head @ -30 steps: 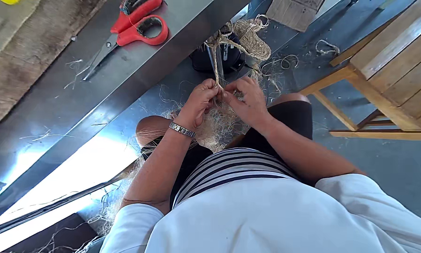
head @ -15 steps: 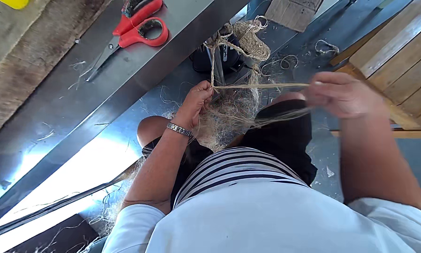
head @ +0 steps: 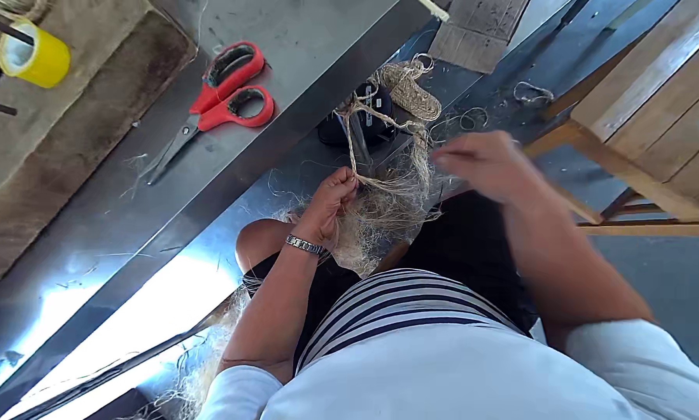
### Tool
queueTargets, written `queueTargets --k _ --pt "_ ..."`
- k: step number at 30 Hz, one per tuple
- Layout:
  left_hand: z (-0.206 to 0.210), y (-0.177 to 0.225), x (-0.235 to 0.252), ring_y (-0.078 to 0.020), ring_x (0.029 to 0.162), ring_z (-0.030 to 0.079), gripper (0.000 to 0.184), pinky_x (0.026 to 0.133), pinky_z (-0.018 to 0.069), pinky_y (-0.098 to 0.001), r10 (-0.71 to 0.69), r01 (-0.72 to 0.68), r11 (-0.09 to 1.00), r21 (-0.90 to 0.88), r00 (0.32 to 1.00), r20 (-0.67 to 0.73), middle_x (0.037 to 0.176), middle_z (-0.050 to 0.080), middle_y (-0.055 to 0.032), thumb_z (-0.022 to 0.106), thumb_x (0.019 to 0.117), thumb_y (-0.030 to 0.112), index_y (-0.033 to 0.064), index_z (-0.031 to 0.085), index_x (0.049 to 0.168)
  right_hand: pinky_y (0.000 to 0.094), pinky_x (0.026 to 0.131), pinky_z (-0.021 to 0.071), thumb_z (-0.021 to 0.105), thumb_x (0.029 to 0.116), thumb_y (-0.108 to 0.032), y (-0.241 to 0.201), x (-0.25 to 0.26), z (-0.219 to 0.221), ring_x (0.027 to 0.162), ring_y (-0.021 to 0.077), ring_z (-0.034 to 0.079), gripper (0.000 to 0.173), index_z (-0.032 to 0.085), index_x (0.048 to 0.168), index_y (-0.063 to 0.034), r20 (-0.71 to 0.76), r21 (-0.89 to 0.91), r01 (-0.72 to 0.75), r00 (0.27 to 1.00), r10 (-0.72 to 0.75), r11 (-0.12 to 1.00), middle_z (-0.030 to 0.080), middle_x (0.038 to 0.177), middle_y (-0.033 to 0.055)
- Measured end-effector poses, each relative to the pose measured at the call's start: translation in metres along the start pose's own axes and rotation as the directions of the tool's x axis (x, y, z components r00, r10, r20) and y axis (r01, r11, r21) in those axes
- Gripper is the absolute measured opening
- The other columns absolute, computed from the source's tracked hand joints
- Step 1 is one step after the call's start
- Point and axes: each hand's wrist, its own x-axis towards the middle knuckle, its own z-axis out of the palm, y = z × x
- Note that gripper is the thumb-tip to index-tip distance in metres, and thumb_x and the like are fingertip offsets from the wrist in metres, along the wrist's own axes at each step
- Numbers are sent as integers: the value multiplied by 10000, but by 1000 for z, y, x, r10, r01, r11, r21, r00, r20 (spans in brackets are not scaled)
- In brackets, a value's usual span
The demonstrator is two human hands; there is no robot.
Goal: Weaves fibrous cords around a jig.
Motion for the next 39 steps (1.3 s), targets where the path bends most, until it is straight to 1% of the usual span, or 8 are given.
queueTargets --k 6,10,14,18,21,26,31,39 --pt "-11 -7 2 29 475 353 263 448 307 -119 7 10 985 -170 995 95 601 433 112 375 1047 31 177 532 896 269 722 577 523 1070 -146 -23 93 94 808 96 678 212 659 1166 -16 363 592 -396 909 206 702 704 951 23" --pt "-13 -11 3 31 491 359 257 462 306 -121 36 -23 990 -139 995 96 609 434 120 386 1041 25 179 538 900 229 605 557 561 1034 -65 -20 106 106 662 74 652 140 635 917 -82 351 718 -388 919 182 577 688 774 -11" --pt "0 -12 6 -61 617 436 163 578 380 -239 172 -85 848 523 978 -121 725 462 28 459 1060 152 85 570 961 197 544 506 674 971 -95 -30 109 110 570 38 575 111 613 887 -55 156 428 -297 954 254 854 618 705 -23" --pt "25 -1 4 -418 893 709 361 744 511 -644 255 95 456 885 939 -232 935 715 -210 414 1085 260 29 652 1228 504 777 540 564 961 -135 -42 109 122 875 292 699 206 693 897 12 -60 -294 -70 997 55 953 713 916 152" --pt "8 -19 19 -317 856 675 330 754 520 -557 265 -16 607 794 947 -183 913 681 -162 414 1088 245 21 643 1165 492 745 539 552 968 -131 -28 111 127 829 293 694 212 676 885 20 -91 -312 -23 996 -6 950 700 878 159" --pt "3 -32 22 17 646 427 162 605 363 -169 212 -155 922 355 969 -129 756 470 73 483 1042 114 90 569 907 245 713 567 577 1027 -135 -5 103 118 723 39 639 168 659 958 -5 90 402 -66 995 32 914 669 816 -8" --pt "5 -25 16 39 605 427 166 563 362 -135 156 -131 972 198 981 -119 748 514 102 459 1037 77 112 584 934 268 829 570 414 1090 -210 3 77 108 869 52 662 292 615 1182 -19 373 538 -330 918 132 775 683 999 6" --pt "4 -29 14 30 573 400 173 537 337 -132 201 -176 960 216 975 -97 688 444 100 467 1043 82 124 538 891 147 599 446 557 1026 -88 -4 62 94 656 -20 532 149 651 1118 -19 400 404 -282 910 110 870 621 835 -44"
